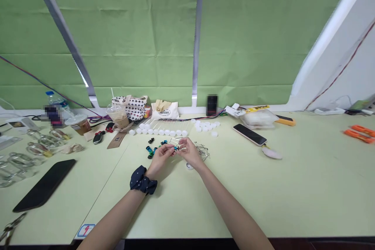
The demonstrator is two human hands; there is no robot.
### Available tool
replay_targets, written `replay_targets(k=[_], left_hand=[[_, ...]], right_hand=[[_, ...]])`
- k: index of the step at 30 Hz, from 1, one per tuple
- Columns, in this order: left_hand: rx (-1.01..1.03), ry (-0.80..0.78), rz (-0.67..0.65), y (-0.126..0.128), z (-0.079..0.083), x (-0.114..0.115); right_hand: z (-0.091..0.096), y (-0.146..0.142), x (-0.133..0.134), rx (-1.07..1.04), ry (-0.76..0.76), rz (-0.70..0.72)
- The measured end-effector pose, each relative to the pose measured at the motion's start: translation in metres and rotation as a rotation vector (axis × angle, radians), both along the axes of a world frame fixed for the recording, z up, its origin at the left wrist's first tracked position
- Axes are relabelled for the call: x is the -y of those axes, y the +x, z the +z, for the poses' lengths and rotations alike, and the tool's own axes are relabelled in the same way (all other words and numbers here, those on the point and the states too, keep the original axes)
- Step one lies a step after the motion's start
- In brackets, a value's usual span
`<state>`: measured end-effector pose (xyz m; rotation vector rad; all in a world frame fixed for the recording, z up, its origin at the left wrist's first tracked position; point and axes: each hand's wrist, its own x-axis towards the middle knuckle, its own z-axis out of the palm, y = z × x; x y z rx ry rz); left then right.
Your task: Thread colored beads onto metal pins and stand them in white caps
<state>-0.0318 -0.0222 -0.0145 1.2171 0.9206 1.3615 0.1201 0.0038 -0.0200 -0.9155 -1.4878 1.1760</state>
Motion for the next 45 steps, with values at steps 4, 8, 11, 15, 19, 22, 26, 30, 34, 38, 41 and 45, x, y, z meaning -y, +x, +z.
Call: replay_targets(k=[4, 8, 11, 15, 19, 22, 26, 30, 34, 38, 41, 45], left_hand=[[0.010, -0.013, -0.011, 0.000, 0.001, -0.001], [0.020, -0.007, -0.008, 0.000, 0.000, -0.001], [0.010, -0.013, 0.014, -0.001, 0.000, -0.001], [-0.017, -0.001, -0.008, 0.000, 0.000, -0.001], [-0.025, -0.009, 0.024, 0.001, 0.000, -0.001], [-0.030, -0.038, 0.049, 0.001, 0.000, 0.000], [-0.040, -0.045, 0.056, 0.001, 0.003, 0.003], [-0.033, -0.033, 0.033, 0.001, 0.005, 0.005], [-0.016, -0.045, 0.013, 0.000, 0.003, 0.003], [-0.001, -0.063, 0.011, 0.000, 0.002, 0.003], [0.010, -0.066, -0.015, 0.002, 0.003, 0.004], [0.024, -0.081, -0.009, 0.002, 0.006, 0.005]], right_hand=[[0.001, 0.000, 0.000, 0.035, -0.158, 0.040], [0.004, -0.001, 0.004, -0.030, -0.083, 0.102], [0.006, -0.001, 0.006, -0.093, -0.067, 0.048], [0.001, -0.004, 0.003, 0.007, -0.233, 0.129], [-0.001, -0.005, 0.003, -0.030, 0.006, 0.050], [0.002, -0.004, 0.008, -0.005, 0.070, 0.046], [0.004, -0.005, 0.011, 0.019, 0.041, 0.082], [0.003, -0.007, 0.010, 0.068, -0.141, 0.095], [0.007, -0.005, 0.011, -0.006, -0.025, 0.106], [0.008, -0.003, 0.011, -0.021, -0.114, 0.057], [0.006, -0.004, 0.011, 0.056, -0.200, 0.120], [0.007, -0.005, 0.012, 0.007, 0.013, 0.040]])
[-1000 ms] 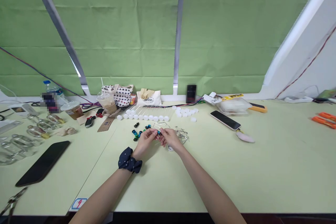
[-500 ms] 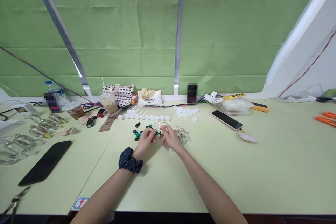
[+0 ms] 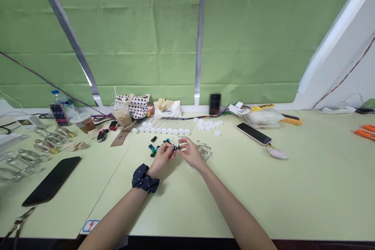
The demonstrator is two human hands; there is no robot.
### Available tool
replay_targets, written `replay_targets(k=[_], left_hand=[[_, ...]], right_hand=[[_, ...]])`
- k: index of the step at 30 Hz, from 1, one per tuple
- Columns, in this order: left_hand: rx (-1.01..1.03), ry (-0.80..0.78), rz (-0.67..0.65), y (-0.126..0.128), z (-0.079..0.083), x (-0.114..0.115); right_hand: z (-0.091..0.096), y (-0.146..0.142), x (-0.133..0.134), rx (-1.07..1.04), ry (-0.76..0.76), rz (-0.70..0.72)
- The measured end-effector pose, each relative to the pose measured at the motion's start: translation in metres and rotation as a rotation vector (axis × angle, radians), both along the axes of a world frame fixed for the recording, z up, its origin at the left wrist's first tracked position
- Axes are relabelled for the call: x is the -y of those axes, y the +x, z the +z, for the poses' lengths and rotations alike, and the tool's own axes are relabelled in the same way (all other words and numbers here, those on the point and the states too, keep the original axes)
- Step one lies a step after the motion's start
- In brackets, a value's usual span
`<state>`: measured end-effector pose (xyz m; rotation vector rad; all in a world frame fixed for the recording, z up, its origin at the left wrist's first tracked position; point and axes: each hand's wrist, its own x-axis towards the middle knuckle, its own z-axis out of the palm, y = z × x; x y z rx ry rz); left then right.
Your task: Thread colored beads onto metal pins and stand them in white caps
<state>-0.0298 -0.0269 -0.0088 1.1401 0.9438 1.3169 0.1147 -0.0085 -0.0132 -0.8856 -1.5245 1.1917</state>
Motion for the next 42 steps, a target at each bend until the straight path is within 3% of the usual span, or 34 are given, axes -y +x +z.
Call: replay_targets(k=[4, 9, 14, 20, 27, 29, 34, 36, 39, 42], left_hand=[[-0.001, 0.011, -0.008, 0.000, 0.001, 0.001], [-0.005, 0.010, -0.002, -0.002, -0.002, 0.000], [-0.014, 0.022, 0.000, -0.001, -0.001, 0.000], [-0.018, -0.028, 0.021, -0.002, 0.000, 0.000], [-0.049, -0.042, 0.043, -0.003, -0.005, 0.000], [-0.041, -0.040, 0.040, -0.003, -0.005, 0.001], [-0.044, 0.006, 0.004, -0.004, -0.005, 0.002], [-0.066, 0.023, 0.009, -0.004, -0.006, 0.002], [-0.070, 0.019, 0.032, -0.004, -0.008, 0.001], [-0.069, 0.008, 0.040, -0.004, -0.006, 0.001]], right_hand=[[0.000, 0.000, 0.000, 0.099, -0.131, 0.026], [0.000, 0.000, 0.001, 0.014, 0.020, 0.021], [-0.002, 0.001, 0.000, 0.129, -0.187, 0.081], [-0.003, 0.001, 0.001, 0.033, 0.033, 0.109], [0.005, 0.000, 0.009, 0.123, 0.212, 0.129], [0.007, -0.001, 0.009, 0.081, 0.163, 0.133], [0.001, -0.003, 0.008, 0.058, -0.158, 0.102], [-0.001, -0.001, 0.008, 0.088, -0.133, 0.133], [-0.002, 0.000, 0.008, 0.056, 0.037, 0.061], [-0.003, -0.001, 0.009, 0.083, -0.019, 0.046]])
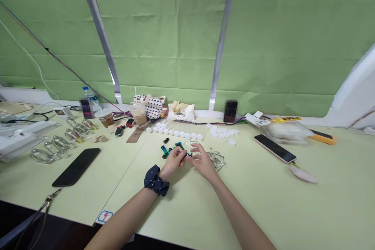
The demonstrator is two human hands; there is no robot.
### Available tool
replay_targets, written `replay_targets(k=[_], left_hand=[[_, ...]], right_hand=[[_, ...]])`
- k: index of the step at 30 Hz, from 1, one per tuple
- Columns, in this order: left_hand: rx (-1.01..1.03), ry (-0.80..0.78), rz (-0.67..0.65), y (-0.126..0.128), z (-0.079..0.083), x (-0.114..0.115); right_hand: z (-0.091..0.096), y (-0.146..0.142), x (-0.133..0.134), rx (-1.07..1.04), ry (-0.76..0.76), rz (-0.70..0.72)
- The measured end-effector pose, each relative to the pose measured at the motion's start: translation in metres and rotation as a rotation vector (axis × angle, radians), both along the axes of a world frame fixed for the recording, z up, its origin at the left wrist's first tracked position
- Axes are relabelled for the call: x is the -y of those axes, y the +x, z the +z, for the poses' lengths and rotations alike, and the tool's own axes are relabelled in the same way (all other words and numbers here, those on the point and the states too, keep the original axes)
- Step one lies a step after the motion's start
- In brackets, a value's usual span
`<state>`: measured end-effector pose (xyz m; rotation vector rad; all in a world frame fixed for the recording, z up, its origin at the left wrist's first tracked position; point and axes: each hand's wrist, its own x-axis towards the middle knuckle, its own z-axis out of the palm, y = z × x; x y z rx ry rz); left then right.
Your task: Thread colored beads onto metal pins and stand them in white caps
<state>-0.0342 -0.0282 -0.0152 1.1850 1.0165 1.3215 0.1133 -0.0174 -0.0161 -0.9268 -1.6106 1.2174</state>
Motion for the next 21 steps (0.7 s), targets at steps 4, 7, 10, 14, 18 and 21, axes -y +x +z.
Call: replay_targets(k=[4, 7, 10, 14, 18, 21], left_hand=[[-0.004, -0.008, -0.001, 0.000, 0.004, 0.002], [0.006, -0.007, 0.008, 0.001, 0.004, 0.002], [0.012, -0.003, -0.016, 0.001, 0.002, 0.002], [-0.003, 0.002, -0.034, 0.000, 0.000, 0.000], [0.012, -0.021, -0.008, -0.001, 0.003, 0.000], [0.014, -0.053, 0.025, -0.002, 0.004, 0.000]], right_hand=[[0.000, -0.003, 0.002, 0.076, 0.006, 0.028], [0.003, -0.004, 0.004, 0.070, 0.155, -0.052], [0.003, -0.005, 0.005, 0.101, 0.062, -0.038], [0.000, -0.004, 0.005, 0.165, 0.116, -0.055], [0.007, -0.002, 0.010, 0.275, 0.436, -0.119], [0.013, -0.001, 0.013, 0.351, 0.597, -0.047]])
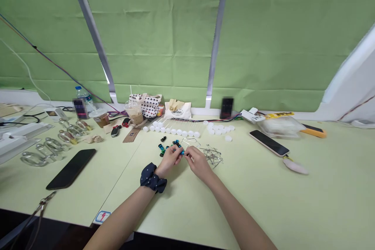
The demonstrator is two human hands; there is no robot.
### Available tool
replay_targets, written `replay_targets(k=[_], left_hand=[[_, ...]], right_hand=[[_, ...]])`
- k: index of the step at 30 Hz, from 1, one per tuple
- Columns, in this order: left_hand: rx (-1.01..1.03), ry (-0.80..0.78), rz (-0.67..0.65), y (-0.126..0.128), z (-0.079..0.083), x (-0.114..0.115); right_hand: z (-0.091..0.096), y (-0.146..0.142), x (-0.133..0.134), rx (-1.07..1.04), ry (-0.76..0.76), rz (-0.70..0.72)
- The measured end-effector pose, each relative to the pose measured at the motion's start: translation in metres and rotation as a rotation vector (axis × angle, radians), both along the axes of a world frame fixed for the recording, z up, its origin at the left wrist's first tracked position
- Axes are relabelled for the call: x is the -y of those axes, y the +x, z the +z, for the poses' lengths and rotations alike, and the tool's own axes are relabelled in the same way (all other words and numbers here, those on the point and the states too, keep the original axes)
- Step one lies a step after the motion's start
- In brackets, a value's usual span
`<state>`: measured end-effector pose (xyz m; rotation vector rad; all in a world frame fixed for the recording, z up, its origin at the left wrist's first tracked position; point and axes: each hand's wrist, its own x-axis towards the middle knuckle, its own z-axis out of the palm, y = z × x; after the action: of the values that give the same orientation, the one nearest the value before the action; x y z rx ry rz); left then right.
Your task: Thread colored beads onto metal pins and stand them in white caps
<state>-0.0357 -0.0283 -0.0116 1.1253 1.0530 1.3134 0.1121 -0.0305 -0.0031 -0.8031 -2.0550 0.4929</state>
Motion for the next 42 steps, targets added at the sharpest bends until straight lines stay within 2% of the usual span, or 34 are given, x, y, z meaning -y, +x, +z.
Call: replay_targets(k=[5, 12, 16, 23, 28, 35, 39, 42], left_hand=[[-0.069, 0.001, -0.004, 0.001, -0.001, 0.003], [-0.102, 0.187, -0.218, 0.000, 0.011, 0.010], [-0.133, 0.175, -0.174, -0.002, 0.007, 0.006], [-0.265, 0.135, -0.087, 0.004, -0.007, 0.005], [-0.229, 0.014, -0.085, 0.006, -0.011, 0.003], [-0.081, -0.326, -0.124, 0.008, -0.005, 0.007], [-0.035, -0.404, -0.199, 0.011, 0.000, 0.010], [-0.029, -0.442, -0.238, 0.013, 0.000, 0.012]], right_hand=[[-0.002, 0.000, -0.003, 0.037, 0.053, 0.024], [-0.006, 0.007, -0.010, -0.048, -0.116, -0.111], [-0.009, 0.009, -0.013, -0.078, -0.145, -0.098], [-0.018, 0.001, -0.012, 0.027, -0.020, -0.159], [-0.020, -0.003, -0.008, 0.084, 0.067, -0.217], [-0.022, -0.010, -0.003, 0.130, 0.107, -0.265], [-0.021, -0.012, 0.000, 0.194, 0.123, -0.320], [-0.020, -0.013, 0.000, 0.244, 0.081, -0.358]])
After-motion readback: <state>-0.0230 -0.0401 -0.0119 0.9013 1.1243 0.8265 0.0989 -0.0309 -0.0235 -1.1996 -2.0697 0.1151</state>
